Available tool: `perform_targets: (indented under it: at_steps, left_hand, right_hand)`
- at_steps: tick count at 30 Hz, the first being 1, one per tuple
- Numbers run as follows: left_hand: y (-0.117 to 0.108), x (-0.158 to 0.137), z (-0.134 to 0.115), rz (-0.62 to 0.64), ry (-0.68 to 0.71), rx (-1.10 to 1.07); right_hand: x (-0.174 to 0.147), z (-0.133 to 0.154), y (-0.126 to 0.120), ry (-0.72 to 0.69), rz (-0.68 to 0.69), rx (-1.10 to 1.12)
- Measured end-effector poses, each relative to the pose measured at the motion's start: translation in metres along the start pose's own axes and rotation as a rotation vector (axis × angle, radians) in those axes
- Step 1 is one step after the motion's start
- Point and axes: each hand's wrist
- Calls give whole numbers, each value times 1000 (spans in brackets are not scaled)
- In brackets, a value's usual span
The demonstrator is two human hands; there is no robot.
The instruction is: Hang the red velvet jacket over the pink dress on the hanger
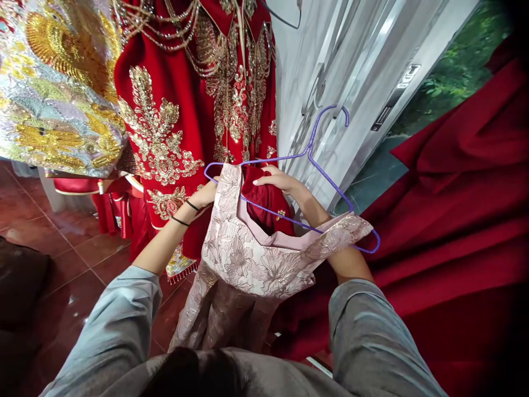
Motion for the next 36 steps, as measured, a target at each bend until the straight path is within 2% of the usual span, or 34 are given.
perform_targets:
  at_steps: [3, 5, 7, 10, 11, 12, 13, 16, 18, 21, 24, 28, 30, 32, 34, 36]
  left_hand:
    - [-11, -4, -13, 26, -10, -2]
    - [-16, -8, -20, -50, -5, 17]
    - [-21, -12, -25, -156, -16, 31]
    - [-27, -17, -31, -249, -72, -24]
    - [-29, -18, -33, -258, -97, -55]
    - [-31, -18, -35, -267, -121, -86]
    - [-34, -17, -37, -286, -143, -117]
    - [-43, -10, -44, -425, -139, -182]
    - [-49, -4, -50, -536, -81, -175]
    - [-52, 2, -63, -622, 55, -68]
    - [-46, -5, -84, -678, 182, 97]
    - [-32, -31, -116, -769, 336, 364]
    - [-32, -36, -125, -760, 438, 462]
    - [-40, -28, -129, -704, 501, 507]
    - [-53, -9, -134, -672, 497, 546]
    - [-62, 12, -145, -723, 510, 649]
  right_hand:
    - [-4, 3, -4, -45, -83, -287]
    - [-8, 4, -6, -89, -96, -378]
    - [-12, 4, -10, -112, 20, -457]
    - [-12, -1, -16, -38, 305, -602]
    - [-10, -5, -18, -4, 347, -621]
    - [-8, -9, -18, 15, 332, -609]
    - [-5, -13, -18, 15, 256, -568]
    - [5, -22, -10, -89, -158, -364]
    - [12, -22, 0, -188, -322, -248]
    - [19, -15, 13, -296, -423, -119]
    - [13, -5, 21, -322, -494, -9]
    - [-24, 10, 21, -348, -385, 36]
    - [-45, 14, 16, -349, -389, 24]
    - [-57, 14, 11, -363, -506, 31]
    - [-58, 10, 6, -392, -636, 52]
    - [-52, 5, 5, -421, -703, 33]
Point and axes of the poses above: each hand's wrist, its own x-axis towards the middle knuckle, its own y-axis out of the palm, z = x × y, and after that the axes turned 11 degrees about z, right-handed
